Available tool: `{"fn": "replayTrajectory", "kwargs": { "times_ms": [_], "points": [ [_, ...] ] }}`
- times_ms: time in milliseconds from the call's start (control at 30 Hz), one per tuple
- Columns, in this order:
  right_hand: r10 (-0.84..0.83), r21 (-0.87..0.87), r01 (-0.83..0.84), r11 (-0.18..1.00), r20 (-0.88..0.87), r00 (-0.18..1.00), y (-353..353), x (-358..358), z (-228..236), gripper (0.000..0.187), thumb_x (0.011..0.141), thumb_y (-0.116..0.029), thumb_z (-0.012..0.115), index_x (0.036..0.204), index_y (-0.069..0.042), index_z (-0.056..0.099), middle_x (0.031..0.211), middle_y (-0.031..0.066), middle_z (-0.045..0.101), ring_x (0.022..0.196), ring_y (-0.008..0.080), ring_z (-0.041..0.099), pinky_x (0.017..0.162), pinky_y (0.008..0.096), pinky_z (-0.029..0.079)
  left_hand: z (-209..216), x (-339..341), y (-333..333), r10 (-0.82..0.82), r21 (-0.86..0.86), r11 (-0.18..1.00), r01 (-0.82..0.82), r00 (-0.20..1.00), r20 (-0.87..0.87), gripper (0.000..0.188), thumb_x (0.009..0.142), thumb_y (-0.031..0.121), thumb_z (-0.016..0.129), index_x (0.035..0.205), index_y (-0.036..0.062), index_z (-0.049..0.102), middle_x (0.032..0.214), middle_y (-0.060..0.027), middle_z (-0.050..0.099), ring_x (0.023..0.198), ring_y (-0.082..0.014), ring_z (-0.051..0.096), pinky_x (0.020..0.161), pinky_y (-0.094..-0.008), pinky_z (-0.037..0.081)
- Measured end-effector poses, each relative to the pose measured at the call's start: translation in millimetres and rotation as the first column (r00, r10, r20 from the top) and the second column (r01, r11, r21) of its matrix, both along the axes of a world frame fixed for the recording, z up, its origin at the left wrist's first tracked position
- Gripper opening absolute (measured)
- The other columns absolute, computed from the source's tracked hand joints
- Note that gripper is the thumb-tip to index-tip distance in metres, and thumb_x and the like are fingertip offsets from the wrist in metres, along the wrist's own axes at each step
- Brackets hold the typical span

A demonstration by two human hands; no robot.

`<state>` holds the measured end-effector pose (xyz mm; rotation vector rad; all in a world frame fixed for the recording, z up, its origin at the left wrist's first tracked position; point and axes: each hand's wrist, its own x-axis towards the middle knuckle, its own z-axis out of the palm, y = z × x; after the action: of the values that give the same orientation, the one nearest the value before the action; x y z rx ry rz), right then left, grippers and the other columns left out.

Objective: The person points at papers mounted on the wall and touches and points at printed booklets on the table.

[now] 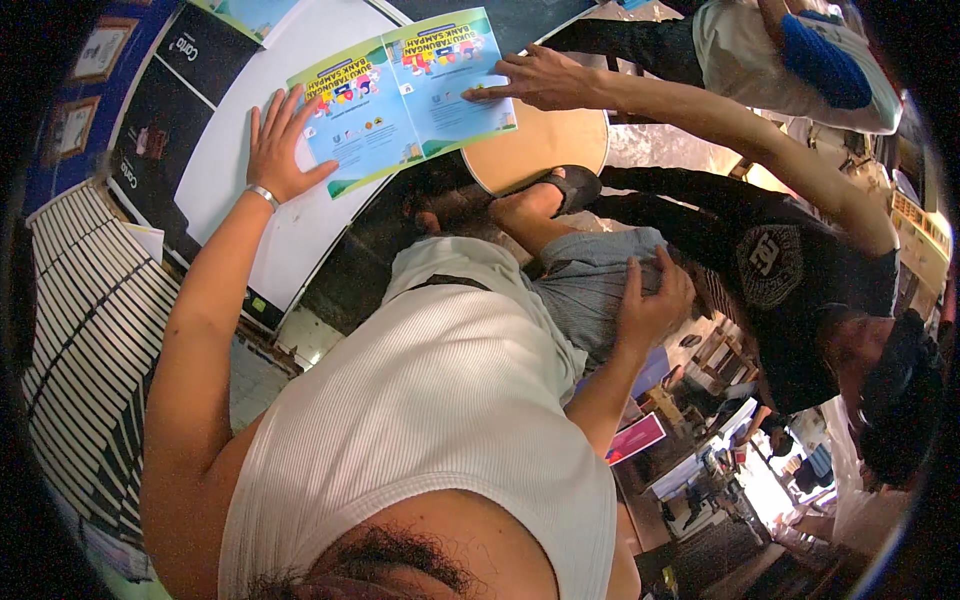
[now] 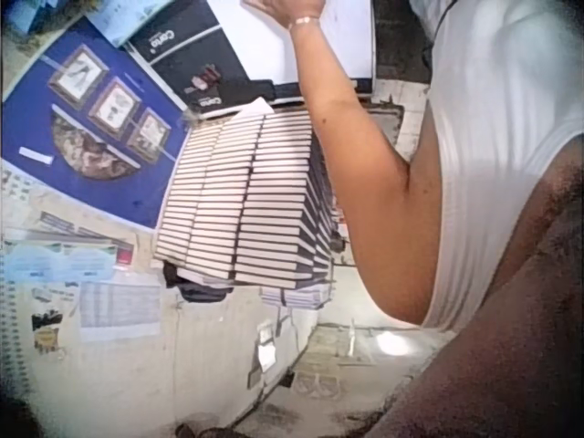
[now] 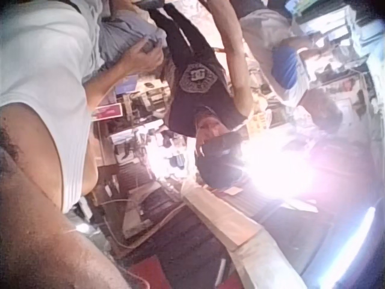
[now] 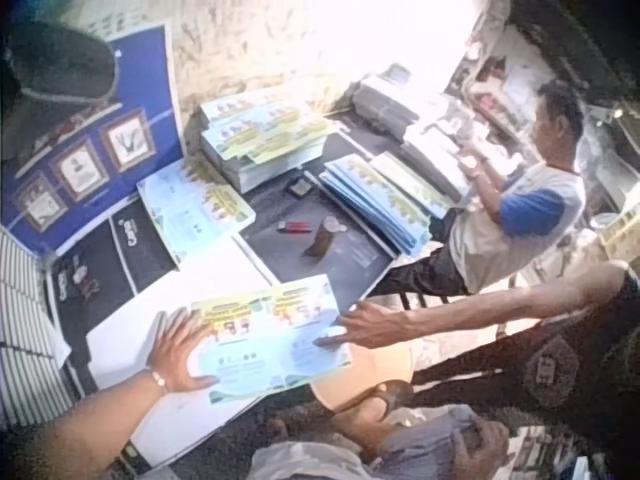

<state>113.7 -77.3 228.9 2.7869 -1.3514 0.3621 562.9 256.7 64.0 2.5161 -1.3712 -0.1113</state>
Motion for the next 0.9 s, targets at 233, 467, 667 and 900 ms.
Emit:
{"fn": "replayTrajectory", "kwargs": {
  "times_ms": [233,467,667,900],
  "points": [
    [-0.004,-0.026,0.004,1.000,0.001,1.000,2.3,1.4,1.2,0.043,0.084,-0.034,0.085,0.118,-0.009,0.077,0.104,0.0112,0.074,0.107,0.0350,0.066,0.096,0.0477,0.050,0.7,0.0,2.2,-0.019,-0.011,1.000,0.019,1.000,-0.007,0.107,0.072,0.060,0.085,0.163,0.0242,0.042,0.175,-0.0095,0.029,0.163,-0.0359,0.019,0.130,-0.0646,0.006],
    [-0.108,0.044,0.107,0.993,0.009,0.994,6.5,5.9,5.8,0.046,0.081,-0.034,0.086,0.122,-0.014,0.077,0.107,0.0093,0.075,0.116,0.0347,0.063,0.102,0.0485,0.047,12.1,-2.1,0.2,0.016,0.067,0.998,-0.012,0.998,-0.063,0.109,0.071,0.057,0.087,0.164,0.0235,0.041,0.175,-0.0102,0.029,0.164,-0.0344,0.016,0.130,-0.0631,0.001],
    [-0.152,0.034,0.151,0.988,0.008,0.988,6.7,8.7,4.9,0.050,0.081,-0.035,0.086,0.126,-0.016,0.076,0.110,0.0073,0.075,0.119,0.0340,0.061,0.105,0.0495,0.045,13.3,-3.3,-2.1,0.030,0.098,0.995,-0.023,0.997,-0.067,0.110,0.070,0.056,0.088,0.164,0.0235,0.040,0.175,-0.0105,0.028,0.164,-0.0349,0.016,0.130,-0.0634,0.001],
    [-0.162,0.084,0.161,0.983,-0.001,0.987,2.5,8.7,5.2,0.049,0.082,-0.034,0.085,0.125,-0.014,0.076,0.110,0.0066,0.075,0.121,0.0328,0.061,0.106,0.0490,0.045,12.6,-1.9,-3.9,0.022,0.084,0.996,-0.018,0.998,-0.052,0.110,0.070,0.055,0.088,0.164,0.0240,0.040,0.175,-0.0098,0.028,0.164,-0.0352,0.016,0.130,-0.0641,0.001]
  ]
}}
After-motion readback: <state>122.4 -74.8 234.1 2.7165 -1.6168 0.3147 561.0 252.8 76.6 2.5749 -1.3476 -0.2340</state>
